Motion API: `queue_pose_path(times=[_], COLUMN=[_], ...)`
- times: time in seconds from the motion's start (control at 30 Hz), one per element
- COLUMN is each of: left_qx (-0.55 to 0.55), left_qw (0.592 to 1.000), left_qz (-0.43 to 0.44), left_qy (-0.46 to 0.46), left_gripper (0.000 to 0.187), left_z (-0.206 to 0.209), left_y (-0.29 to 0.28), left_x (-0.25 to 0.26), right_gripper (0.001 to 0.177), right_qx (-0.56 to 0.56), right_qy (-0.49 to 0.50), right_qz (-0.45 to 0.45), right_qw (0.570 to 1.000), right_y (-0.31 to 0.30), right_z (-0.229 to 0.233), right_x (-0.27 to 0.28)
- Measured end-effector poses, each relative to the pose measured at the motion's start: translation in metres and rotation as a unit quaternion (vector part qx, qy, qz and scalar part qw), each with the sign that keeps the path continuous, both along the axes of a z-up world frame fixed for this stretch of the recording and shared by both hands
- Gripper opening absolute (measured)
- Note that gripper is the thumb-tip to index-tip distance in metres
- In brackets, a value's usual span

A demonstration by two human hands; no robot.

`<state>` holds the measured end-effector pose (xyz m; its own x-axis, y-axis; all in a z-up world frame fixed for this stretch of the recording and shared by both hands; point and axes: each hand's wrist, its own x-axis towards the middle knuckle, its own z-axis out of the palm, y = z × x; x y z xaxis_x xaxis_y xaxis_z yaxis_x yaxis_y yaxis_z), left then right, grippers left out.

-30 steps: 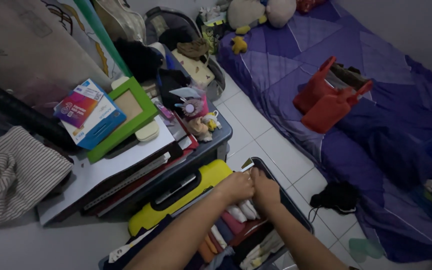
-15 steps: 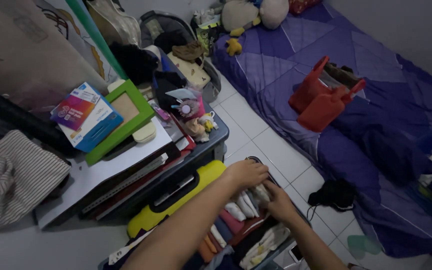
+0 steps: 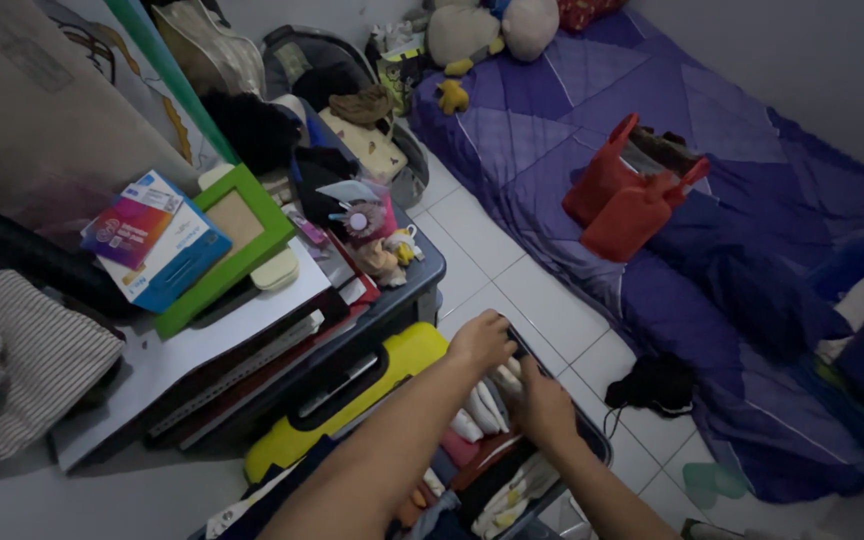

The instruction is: Organizing and folding various pieces of clothing and items into a storage bin.

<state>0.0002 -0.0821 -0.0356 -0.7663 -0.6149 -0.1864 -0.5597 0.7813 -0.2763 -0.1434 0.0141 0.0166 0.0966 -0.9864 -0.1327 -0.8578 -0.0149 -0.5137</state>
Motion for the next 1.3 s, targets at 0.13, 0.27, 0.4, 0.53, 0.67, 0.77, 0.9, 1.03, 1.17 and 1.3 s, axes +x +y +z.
queue_pose_path(times=[0.13,0.27,0.4,0.53,0.67,0.77,0.9,1.03,1.17,1.3], left_qx=[0.001,0.013,0.067,0.030,0.161,0.164,0.022,-0.166,-0.253,-0.103], left_qw=[0.999,0.999,0.997,0.995,0.981,0.957,0.767,0.713,0.590,0.417], left_qz=[0.019,0.016,0.033,-0.015,0.101,0.210,0.453,0.501,0.654,0.839], left_qy=[-0.025,-0.030,0.008,0.091,0.048,0.114,0.454,0.462,0.400,0.333], left_gripper=[0.025,0.023,0.033,0.076,0.095,0.069,0.049,0.051,0.052,0.074], left_z=[0.014,0.009,0.038,0.075,0.089,0.117,0.151,0.167,0.177,0.156], left_y=[-0.005,-0.007,0.016,0.063,0.088,0.102,0.163,0.247,0.319,0.360], left_x=[0.002,0.002,0.023,0.050,0.065,0.086,0.137,0.182,0.182,0.164], right_gripper=[0.043,0.043,0.066,0.095,0.110,0.098,0.052,0.061,0.072,0.079], right_qx=[0.015,0.098,0.189,0.197,0.093,0.192,0.075,0.130,0.147,0.170], right_qy=[0.092,0.043,-0.145,-0.256,-0.029,0.191,0.073,-0.055,-0.155,-0.129], right_qz=[0.025,0.062,0.070,0.102,0.354,0.340,0.259,0.421,0.420,0.399], right_qw=[0.995,0.992,0.969,0.941,0.930,0.900,0.960,0.896,0.882,0.892], right_y=[-0.008,-0.007,-0.004,-0.004,-0.014,-0.008,0.020,0.054,0.080,0.078], right_z=[-0.023,-0.024,-0.037,-0.047,-0.007,0.091,0.058,0.019,0.004,0.003], right_x=[-0.003,-0.012,-0.029,-0.038,-0.019,0.027,0.074,0.127,0.164,0.181])
